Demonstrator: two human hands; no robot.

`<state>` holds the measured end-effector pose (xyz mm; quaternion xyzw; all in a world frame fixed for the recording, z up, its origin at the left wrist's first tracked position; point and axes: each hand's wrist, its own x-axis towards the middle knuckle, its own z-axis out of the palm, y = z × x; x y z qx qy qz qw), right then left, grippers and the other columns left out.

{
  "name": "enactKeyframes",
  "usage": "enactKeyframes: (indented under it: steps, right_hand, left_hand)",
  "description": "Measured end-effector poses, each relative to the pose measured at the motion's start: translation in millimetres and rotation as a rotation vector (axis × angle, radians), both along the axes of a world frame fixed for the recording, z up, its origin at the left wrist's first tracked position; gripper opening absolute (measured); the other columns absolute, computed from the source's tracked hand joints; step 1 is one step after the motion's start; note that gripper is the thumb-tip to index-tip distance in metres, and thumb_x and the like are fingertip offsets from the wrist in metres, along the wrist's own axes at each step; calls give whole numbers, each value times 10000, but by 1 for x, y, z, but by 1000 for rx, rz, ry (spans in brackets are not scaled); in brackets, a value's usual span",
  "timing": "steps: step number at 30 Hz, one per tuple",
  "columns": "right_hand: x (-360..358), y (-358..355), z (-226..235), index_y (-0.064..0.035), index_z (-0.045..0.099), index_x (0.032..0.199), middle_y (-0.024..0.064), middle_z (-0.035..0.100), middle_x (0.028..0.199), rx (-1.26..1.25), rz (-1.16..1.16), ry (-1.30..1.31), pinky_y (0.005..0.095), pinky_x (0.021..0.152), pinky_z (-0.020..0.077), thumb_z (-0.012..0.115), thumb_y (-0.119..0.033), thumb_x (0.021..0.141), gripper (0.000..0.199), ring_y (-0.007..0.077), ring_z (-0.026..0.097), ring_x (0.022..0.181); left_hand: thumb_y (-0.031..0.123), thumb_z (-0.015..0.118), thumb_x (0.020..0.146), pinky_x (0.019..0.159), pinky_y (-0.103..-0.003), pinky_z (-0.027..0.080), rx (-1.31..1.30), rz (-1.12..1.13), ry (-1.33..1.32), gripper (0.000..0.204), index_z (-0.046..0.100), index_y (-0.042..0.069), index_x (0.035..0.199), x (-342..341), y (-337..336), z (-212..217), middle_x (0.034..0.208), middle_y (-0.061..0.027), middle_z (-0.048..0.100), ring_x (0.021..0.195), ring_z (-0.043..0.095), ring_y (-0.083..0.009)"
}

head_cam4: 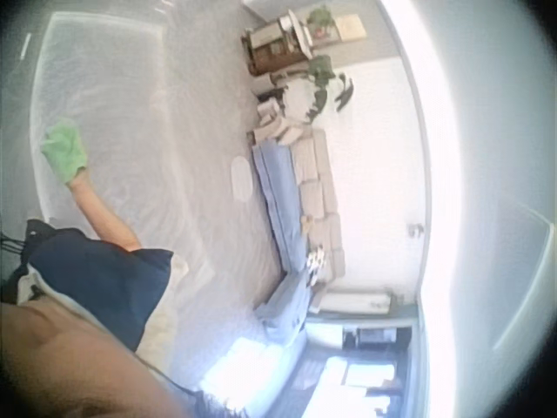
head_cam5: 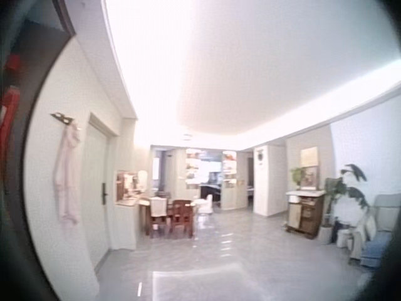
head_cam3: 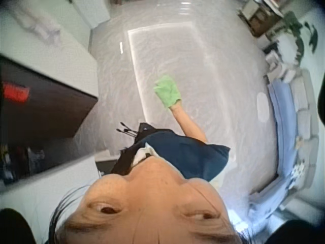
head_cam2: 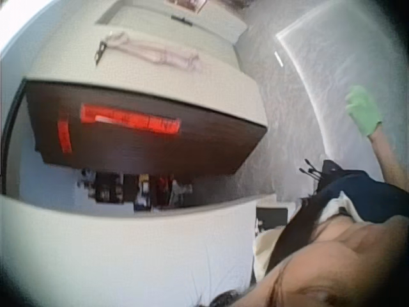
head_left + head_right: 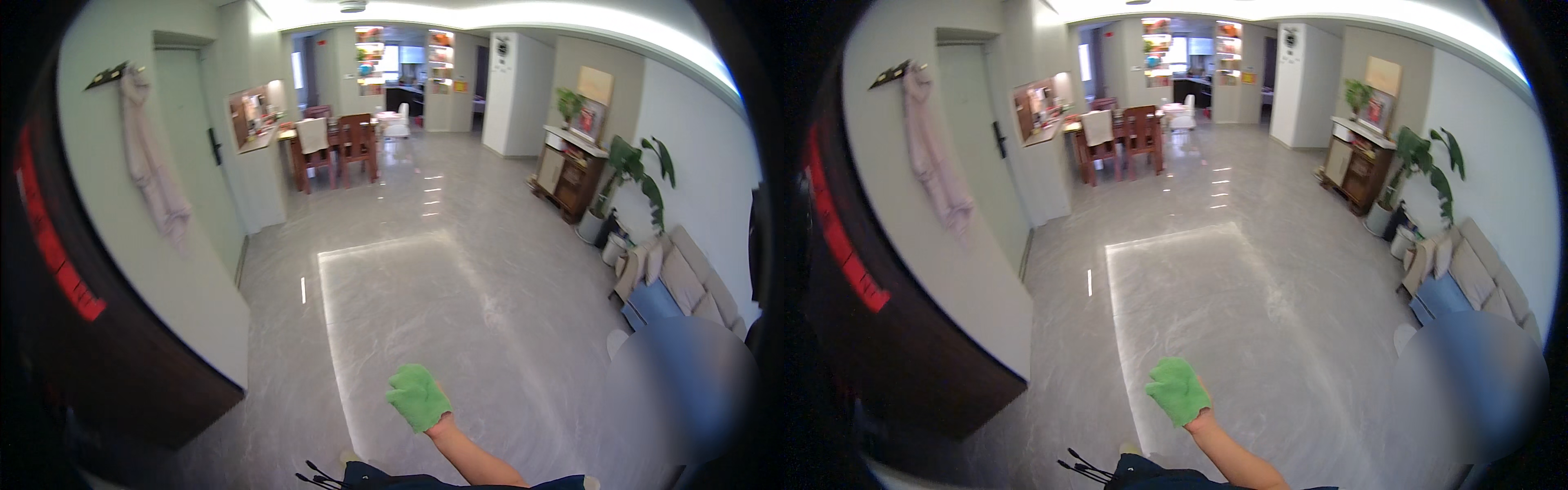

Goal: The person tidies the living area by placing a toy truck and a book into a storage box, then moves to the balcony to collect trash and hang it on a clothesline. They later organize containers on a kitchen shelf and clear a dining table by moving cups and bowls.

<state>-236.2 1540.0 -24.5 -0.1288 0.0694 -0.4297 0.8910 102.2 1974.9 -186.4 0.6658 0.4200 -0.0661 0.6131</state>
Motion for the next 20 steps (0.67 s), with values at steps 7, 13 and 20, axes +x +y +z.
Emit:
enactKeyframes:
  steps: [7,13,20]
  right_hand:
    - [29,-127,-3,-59,342,1264,141,369,1282,179,-81,-186,490,979,271,290,-328,882,470,328,364,1164]
    - [85,-237,15,-48,350,1255,147,371,1278,162,-230,-172,486,966,295,323,-327,878,470,336,397,1133]
    - [130,-327,-33,-8,335,1256,160,340,1299,330,-360,-156,477,958,313,310,-334,867,508,333,371,1158]
  left_hand:
    - [179,487,779,478,-277,403,45,-470,345,100,538,102,742,74,-200,-80,674,-23,517,585,487,-140]
    - [204,516,768,471,-296,411,79,-722,371,97,558,117,769,167,-350,-105,698,-25,549,600,516,-148]
    - [207,479,777,392,-274,331,145,-1462,-75,240,576,105,971,225,-642,-49,648,-71,576,472,446,-124]
